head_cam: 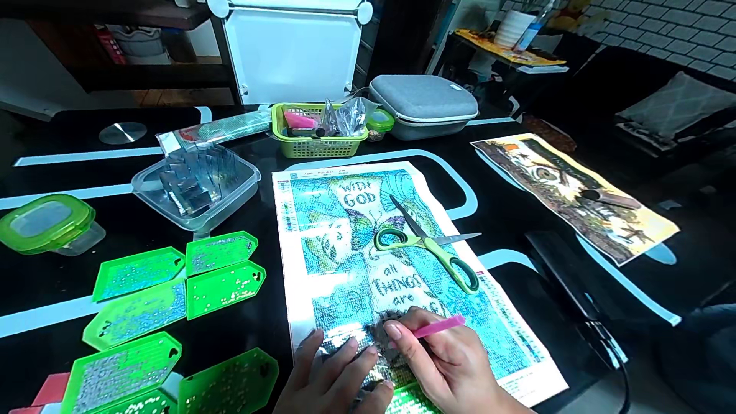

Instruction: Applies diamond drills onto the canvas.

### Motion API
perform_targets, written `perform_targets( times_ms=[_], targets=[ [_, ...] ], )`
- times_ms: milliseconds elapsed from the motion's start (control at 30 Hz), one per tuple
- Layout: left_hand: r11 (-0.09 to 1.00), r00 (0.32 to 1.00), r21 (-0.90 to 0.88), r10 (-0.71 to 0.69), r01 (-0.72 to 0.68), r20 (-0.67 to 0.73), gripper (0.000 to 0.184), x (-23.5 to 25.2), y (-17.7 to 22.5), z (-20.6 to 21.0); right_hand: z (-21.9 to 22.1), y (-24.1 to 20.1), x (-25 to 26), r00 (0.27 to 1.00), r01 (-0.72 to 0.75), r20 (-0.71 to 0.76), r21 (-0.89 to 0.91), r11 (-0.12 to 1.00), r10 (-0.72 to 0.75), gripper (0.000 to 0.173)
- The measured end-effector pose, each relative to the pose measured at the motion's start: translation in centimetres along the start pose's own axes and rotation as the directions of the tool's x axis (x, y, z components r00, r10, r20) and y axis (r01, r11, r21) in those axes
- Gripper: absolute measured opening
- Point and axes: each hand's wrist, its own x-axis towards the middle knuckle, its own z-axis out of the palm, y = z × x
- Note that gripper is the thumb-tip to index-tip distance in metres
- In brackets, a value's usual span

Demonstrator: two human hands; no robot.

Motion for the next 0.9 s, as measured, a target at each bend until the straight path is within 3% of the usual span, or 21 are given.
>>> perform_targets(
  times_ms=[167, 300, 667, 900],
  targets=[
    [1.0, 1.0, -0.006, -0.001, 0.001, -0.009, 0.043, 0.0, 0.0, 0.1, -0.5, 0.2, 0.2, 0.997, -0.071, 0.041, 0.104, 0.992, 0.067, 0.032],
    [1.0, 1.0, -0.003, 0.002, -0.002, 0.009, 0.044, 0.0, -0.1, -0.1, -0.6, 0.3, -0.1, 0.993, -0.113, -0.014, 0.257, 0.96, 0.121, 0.028],
    [1.0, 1.0, -0.004, 0.006, -0.006, 0.005, 0.044, -0.1, -0.1, 0.0, -0.9, 0.0, -0.2, 0.996, -0.074, -0.031, 0.233, 0.97, 0.084, 0.028],
    [1.0, 1.0, -0.018, 0.002, -0.002, 0.004, 0.044, -0.1, -0.1, -0.1, -2.3, -2.3, -2.5, 0.986, -0.158, 0.086, 0.282, 0.946, 0.139, 0.029]
  ],
)
